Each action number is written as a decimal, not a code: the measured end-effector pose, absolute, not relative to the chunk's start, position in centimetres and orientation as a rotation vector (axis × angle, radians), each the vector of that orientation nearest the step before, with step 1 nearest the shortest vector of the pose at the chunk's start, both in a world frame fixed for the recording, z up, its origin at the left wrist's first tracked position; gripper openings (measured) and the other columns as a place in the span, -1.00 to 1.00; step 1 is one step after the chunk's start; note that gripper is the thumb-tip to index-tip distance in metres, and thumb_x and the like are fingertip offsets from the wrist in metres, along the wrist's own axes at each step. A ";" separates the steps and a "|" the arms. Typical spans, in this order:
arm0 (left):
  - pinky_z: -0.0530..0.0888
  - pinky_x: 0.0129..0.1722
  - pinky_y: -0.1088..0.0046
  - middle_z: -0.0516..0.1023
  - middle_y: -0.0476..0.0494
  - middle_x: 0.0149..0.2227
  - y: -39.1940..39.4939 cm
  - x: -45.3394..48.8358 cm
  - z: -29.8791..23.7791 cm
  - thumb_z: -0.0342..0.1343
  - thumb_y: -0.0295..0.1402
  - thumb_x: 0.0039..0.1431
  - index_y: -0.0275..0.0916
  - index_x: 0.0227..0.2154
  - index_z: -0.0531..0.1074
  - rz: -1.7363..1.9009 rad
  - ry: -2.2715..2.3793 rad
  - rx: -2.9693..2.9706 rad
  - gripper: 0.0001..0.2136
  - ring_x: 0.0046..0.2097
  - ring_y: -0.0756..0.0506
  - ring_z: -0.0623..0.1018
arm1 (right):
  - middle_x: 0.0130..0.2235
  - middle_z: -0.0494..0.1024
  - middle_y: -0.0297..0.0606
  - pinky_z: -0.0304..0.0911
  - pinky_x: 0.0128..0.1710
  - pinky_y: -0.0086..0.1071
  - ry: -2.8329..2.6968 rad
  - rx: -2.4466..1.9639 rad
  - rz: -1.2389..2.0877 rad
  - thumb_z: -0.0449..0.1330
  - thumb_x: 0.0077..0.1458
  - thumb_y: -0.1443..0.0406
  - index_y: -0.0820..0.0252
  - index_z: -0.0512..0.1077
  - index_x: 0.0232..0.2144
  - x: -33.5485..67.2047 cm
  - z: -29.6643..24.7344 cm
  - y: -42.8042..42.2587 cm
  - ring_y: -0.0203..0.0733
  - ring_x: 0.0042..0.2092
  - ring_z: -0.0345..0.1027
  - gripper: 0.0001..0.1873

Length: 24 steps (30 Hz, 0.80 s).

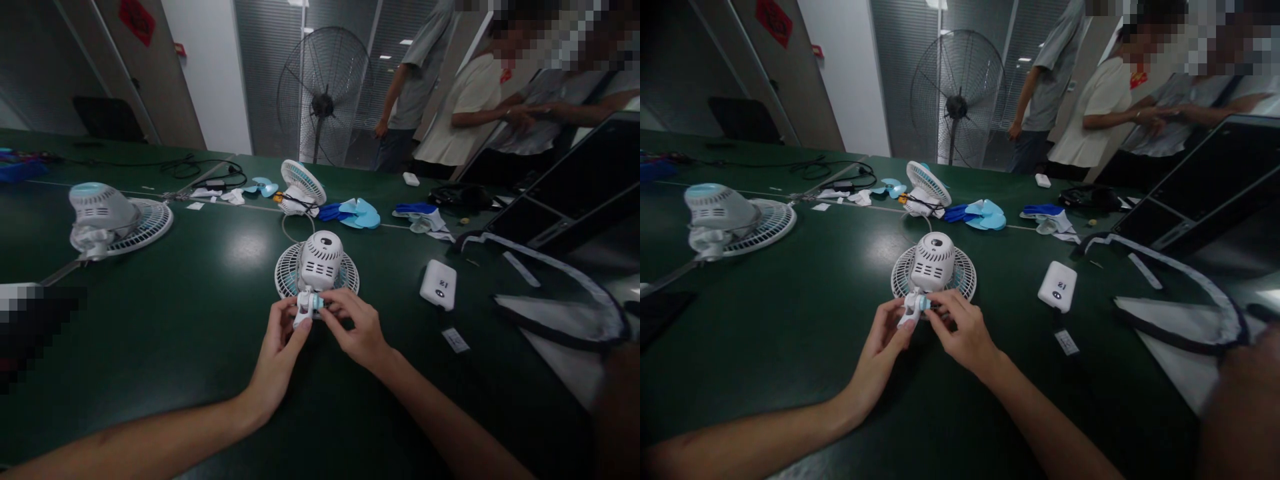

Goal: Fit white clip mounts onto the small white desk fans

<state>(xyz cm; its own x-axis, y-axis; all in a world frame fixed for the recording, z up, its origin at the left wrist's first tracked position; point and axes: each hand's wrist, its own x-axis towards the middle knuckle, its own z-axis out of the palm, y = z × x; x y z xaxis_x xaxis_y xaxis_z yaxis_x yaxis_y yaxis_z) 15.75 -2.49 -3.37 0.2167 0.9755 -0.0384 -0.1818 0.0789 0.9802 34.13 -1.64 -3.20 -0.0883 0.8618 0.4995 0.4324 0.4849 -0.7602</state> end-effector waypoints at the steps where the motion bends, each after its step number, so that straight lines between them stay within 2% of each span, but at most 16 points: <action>1: 0.46 -0.07 0.37 0.55 -0.16 0.06 -2.5 15.7 -3.3 0.21 -0.14 0.31 -0.12 0.12 0.32 1.092 0.942 1.121 -0.60 -0.01 -0.14 0.54 | -0.08 0.59 -0.15 0.54 -0.35 -0.40 -1.757 -1.103 0.467 0.24 0.32 0.25 0.13 0.52 -0.04 34.4 -3.2 -1.6 -0.23 -0.28 0.56 -0.80; 3: 0.46 -0.07 0.37 0.55 -0.16 0.06 -2.6 15.7 -3.3 0.20 -0.14 0.32 -0.12 0.12 0.31 1.082 0.941 1.120 -0.61 -0.01 -0.14 0.54 | -0.20 0.59 -0.21 0.51 -0.37 -0.42 -1.747 -1.150 0.432 0.22 0.34 0.23 0.15 0.54 -0.16 34.4 -3.0 -1.4 -0.25 -0.33 0.53 -0.87; 5: 0.45 -0.07 0.37 0.55 -0.15 0.05 -2.6 15.7 -3.3 0.19 -0.14 0.33 -0.11 0.12 0.31 1.069 0.934 1.117 -0.61 -0.02 -0.14 0.54 | -0.40 0.53 -0.30 0.45 -0.45 -0.44 -1.673 -1.249 0.460 0.19 0.37 0.20 0.16 0.51 -0.32 34.0 -2.8 -1.5 -0.27 -0.43 0.47 -0.78; 7: 0.45 -0.07 0.37 0.55 -0.15 0.05 -2.6 15.7 -3.3 0.19 -0.14 0.34 -0.11 0.12 0.31 1.065 0.924 1.113 -0.62 -0.02 -0.14 0.55 | -0.47 0.49 -0.34 0.40 -0.50 -0.45 -1.636 -1.307 0.457 0.16 0.39 0.20 0.15 0.49 -0.34 33.9 -2.7 -1.6 -0.28 -0.49 0.43 -0.75; 9: 0.45 -0.07 0.37 0.54 -0.15 0.07 -2.6 15.7 -3.3 0.19 -0.15 0.34 -0.11 0.12 0.31 1.071 0.922 1.115 -0.62 -0.01 -0.14 0.54 | -0.31 0.58 -0.25 0.40 -0.48 -0.43 -1.712 -1.265 0.394 0.18 0.37 0.24 0.16 0.51 -0.17 34.1 -2.7 -1.8 -0.28 -0.45 0.45 -0.85; 12: 0.44 -0.07 0.37 0.53 -0.15 0.08 -2.6 15.8 -3.4 0.18 -0.14 0.34 -0.10 0.13 0.31 1.087 0.936 1.119 -0.63 0.00 -0.14 0.53 | -0.02 0.59 -0.14 0.42 -0.39 -0.41 -1.901 -1.163 0.264 0.20 0.34 0.29 0.12 0.47 0.07 34.6 -2.9 -1.9 -0.26 -0.32 0.51 -0.73; 13: 0.44 -0.08 0.38 0.53 -0.15 0.08 -2.6 15.8 -3.4 0.19 -0.14 0.34 -0.10 0.12 0.31 1.089 0.939 1.119 -0.62 -0.01 -0.14 0.53 | -0.02 0.59 -0.15 0.43 -0.36 -0.39 -1.921 -1.158 0.248 0.20 0.35 0.29 0.11 0.48 0.05 34.7 -2.9 -1.8 -0.25 -0.29 0.52 -0.75; 15: 0.45 -0.09 0.38 0.54 -0.15 0.07 -2.6 15.7 -3.5 0.20 -0.14 0.33 -0.10 0.11 0.32 1.082 0.946 1.117 -0.62 -0.01 -0.15 0.53 | -0.17 0.61 -0.21 0.42 -0.33 -0.38 -1.857 -1.202 0.268 0.18 0.38 0.27 0.13 0.53 -0.12 34.6 -2.9 -1.7 -0.23 -0.31 0.51 -0.87; 17: 0.45 -0.09 0.38 0.54 -0.14 0.07 -2.6 15.7 -3.5 0.20 -0.13 0.32 -0.10 0.11 0.32 1.074 0.951 1.113 -0.61 -0.02 -0.14 0.54 | -0.34 0.56 -0.27 0.40 -0.36 -0.38 -1.770 -1.252 0.330 0.16 0.39 0.25 0.14 0.51 -0.29 34.4 -2.9 -1.6 -0.24 -0.38 0.47 -0.80; 18: 0.45 -0.09 0.38 0.54 -0.14 0.06 -2.5 15.7 -3.5 0.20 -0.13 0.32 -0.10 0.12 0.31 1.073 0.953 1.112 -0.61 -0.01 -0.14 0.54 | -0.36 0.54 -0.29 0.39 -0.38 -0.38 -1.748 -1.265 0.348 0.16 0.39 0.24 0.14 0.50 -0.30 34.3 -2.8 -1.7 -0.25 -0.40 0.45 -0.80; 20: 0.44 -0.08 0.38 0.54 -0.13 0.06 -2.5 15.6 -3.5 0.20 -0.13 0.33 -0.09 0.13 0.31 1.078 0.953 1.114 -0.61 -0.01 -0.14 0.54 | -0.25 0.59 -0.24 0.38 -0.40 -0.39 -1.794 -1.246 0.332 0.18 0.37 0.26 0.15 0.51 -0.14 34.5 -2.8 -1.8 -0.27 -0.40 0.45 -0.87; 22: 0.44 -0.08 0.38 0.53 -0.13 0.06 -2.5 15.6 -3.6 0.19 -0.13 0.33 -0.09 0.13 0.31 1.088 0.949 1.119 -0.61 -0.01 -0.14 0.53 | -0.06 0.61 -0.17 0.39 -0.35 -0.38 -1.928 -1.189 0.231 0.18 0.35 0.29 0.12 0.46 0.07 35.0 -2.9 -2.0 -0.24 -0.30 0.52 -0.74; 24: 0.44 -0.08 0.37 0.54 -0.13 0.06 -2.5 15.6 -3.6 0.19 -0.14 0.33 -0.09 0.12 0.31 1.091 0.950 1.121 -0.62 -0.02 -0.14 0.53 | 0.01 0.61 -0.16 0.40 -0.28 -0.37 -2.018 -1.163 0.120 0.16 0.38 0.31 0.09 0.45 0.11 35.3 -3.1 -1.9 -0.18 -0.14 0.57 -0.71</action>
